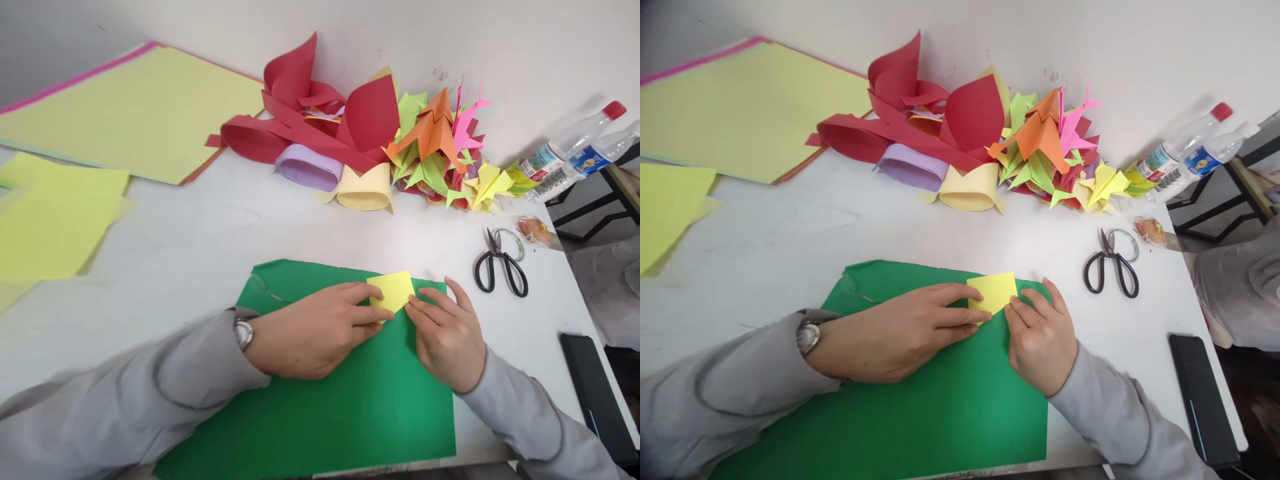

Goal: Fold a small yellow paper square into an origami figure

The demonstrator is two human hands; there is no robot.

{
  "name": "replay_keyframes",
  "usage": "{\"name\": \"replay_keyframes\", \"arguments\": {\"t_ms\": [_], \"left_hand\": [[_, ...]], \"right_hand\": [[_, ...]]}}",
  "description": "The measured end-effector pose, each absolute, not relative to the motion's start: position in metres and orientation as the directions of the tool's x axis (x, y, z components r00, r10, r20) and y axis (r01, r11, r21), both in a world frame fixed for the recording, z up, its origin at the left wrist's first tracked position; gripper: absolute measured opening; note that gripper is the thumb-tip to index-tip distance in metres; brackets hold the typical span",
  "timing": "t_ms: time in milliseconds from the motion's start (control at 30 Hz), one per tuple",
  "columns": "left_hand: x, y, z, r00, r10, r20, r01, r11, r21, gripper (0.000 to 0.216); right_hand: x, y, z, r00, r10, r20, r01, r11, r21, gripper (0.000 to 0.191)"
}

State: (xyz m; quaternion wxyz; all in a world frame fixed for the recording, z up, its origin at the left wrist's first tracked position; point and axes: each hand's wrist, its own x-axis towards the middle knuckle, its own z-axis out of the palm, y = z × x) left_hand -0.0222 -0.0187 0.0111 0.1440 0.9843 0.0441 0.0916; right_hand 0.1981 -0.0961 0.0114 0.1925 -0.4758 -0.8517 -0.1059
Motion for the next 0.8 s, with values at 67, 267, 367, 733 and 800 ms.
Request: {"name": "replay_keyframes", "arguments": {"t_ms": [67,267,367,733,800], "left_hand": [[-0.022,-0.018,0.011,0.978,0.113,0.176,0.057,-0.953,0.297,0.029],[-0.022,-0.018,0.013,0.983,0.123,0.139,0.076,-0.950,0.304,0.029],[-0.021,-0.018,0.012,0.979,0.119,0.166,0.063,-0.949,0.309,0.028],[-0.020,-0.020,0.014,0.972,0.121,0.201,0.061,-0.958,0.281,0.025],[-0.020,-0.020,0.014,0.973,0.119,0.199,0.060,-0.958,0.280,0.023]], "right_hand": [[0.199,-0.096,0.012,-0.456,0.765,0.456,0.854,0.520,-0.018,0.026],[0.202,-0.094,0.012,-0.481,0.762,0.434,0.848,0.530,0.012,0.027],[0.204,-0.091,0.012,-0.489,0.764,0.421,0.841,0.540,-0.002,0.026],[0.193,-0.100,0.014,-0.554,0.704,0.444,0.773,0.633,-0.040,0.028],[0.192,-0.099,0.015,-0.557,0.721,0.412,0.773,0.631,-0.058,0.029]]}}
